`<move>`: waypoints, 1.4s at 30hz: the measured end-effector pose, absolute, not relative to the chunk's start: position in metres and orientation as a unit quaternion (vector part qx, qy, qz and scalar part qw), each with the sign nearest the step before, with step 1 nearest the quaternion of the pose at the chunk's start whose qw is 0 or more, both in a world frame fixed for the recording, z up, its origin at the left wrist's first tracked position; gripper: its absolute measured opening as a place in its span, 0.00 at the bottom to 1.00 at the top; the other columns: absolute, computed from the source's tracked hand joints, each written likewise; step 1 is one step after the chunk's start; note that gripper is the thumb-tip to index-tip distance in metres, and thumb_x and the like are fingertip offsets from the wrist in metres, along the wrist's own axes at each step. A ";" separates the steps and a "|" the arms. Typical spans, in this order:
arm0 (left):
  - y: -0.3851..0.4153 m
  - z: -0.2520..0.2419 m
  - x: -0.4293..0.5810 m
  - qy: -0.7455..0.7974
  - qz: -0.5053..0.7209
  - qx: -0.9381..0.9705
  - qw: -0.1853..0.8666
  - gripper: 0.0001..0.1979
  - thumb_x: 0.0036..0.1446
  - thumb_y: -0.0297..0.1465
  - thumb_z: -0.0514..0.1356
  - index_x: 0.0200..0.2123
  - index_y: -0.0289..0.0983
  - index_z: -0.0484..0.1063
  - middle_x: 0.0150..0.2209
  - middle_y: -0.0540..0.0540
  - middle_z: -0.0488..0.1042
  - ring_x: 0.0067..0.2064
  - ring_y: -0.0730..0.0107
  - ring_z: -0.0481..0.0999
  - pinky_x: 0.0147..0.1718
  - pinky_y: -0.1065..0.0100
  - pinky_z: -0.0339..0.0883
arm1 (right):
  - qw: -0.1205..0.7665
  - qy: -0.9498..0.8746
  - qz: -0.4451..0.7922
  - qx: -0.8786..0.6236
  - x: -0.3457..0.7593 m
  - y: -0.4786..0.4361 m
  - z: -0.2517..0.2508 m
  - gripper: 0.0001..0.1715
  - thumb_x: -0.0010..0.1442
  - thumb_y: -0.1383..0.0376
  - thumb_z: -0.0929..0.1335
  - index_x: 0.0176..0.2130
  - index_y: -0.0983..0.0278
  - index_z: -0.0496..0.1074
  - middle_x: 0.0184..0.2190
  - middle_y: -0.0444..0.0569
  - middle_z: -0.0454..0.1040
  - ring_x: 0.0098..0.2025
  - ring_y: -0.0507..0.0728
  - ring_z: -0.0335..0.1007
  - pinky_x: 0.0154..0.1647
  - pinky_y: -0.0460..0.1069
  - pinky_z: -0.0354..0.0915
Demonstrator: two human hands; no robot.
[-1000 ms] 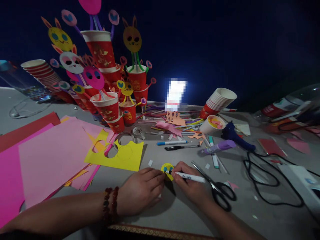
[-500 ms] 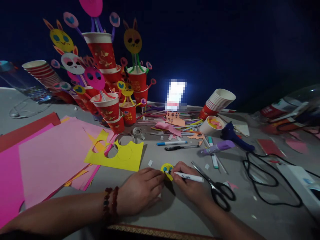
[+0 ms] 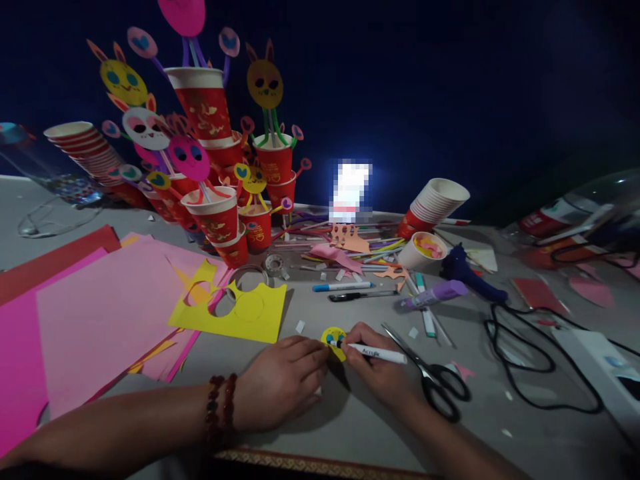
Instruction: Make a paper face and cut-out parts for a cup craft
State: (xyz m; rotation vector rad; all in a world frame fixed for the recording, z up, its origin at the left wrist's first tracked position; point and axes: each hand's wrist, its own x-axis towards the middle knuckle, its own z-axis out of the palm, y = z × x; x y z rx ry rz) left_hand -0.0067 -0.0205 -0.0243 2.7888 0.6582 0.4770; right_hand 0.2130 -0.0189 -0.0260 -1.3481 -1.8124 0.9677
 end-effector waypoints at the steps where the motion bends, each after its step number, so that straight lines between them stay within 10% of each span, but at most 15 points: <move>1: -0.021 -0.025 -0.007 0.226 0.162 0.953 0.118 0.14 0.65 0.33 0.53 0.49 0.31 0.70 0.54 0.39 0.73 0.56 0.57 0.70 0.56 0.58 0.65 | 0.339 -0.693 0.371 -0.518 0.213 -0.019 -0.026 0.11 0.60 0.63 0.64 0.25 0.59 0.64 0.21 0.40 0.66 0.24 0.54 0.63 0.25 0.47 0.57; 42: -0.021 -0.027 -0.008 0.225 0.165 0.953 0.115 0.13 0.64 0.32 0.55 0.49 0.32 0.70 0.54 0.39 0.73 0.57 0.58 0.70 0.56 0.59 0.64 | 0.349 -0.693 0.335 -0.535 0.215 -0.020 -0.030 0.11 0.60 0.63 0.63 0.26 0.60 0.65 0.21 0.40 0.65 0.24 0.53 0.63 0.25 0.46 0.59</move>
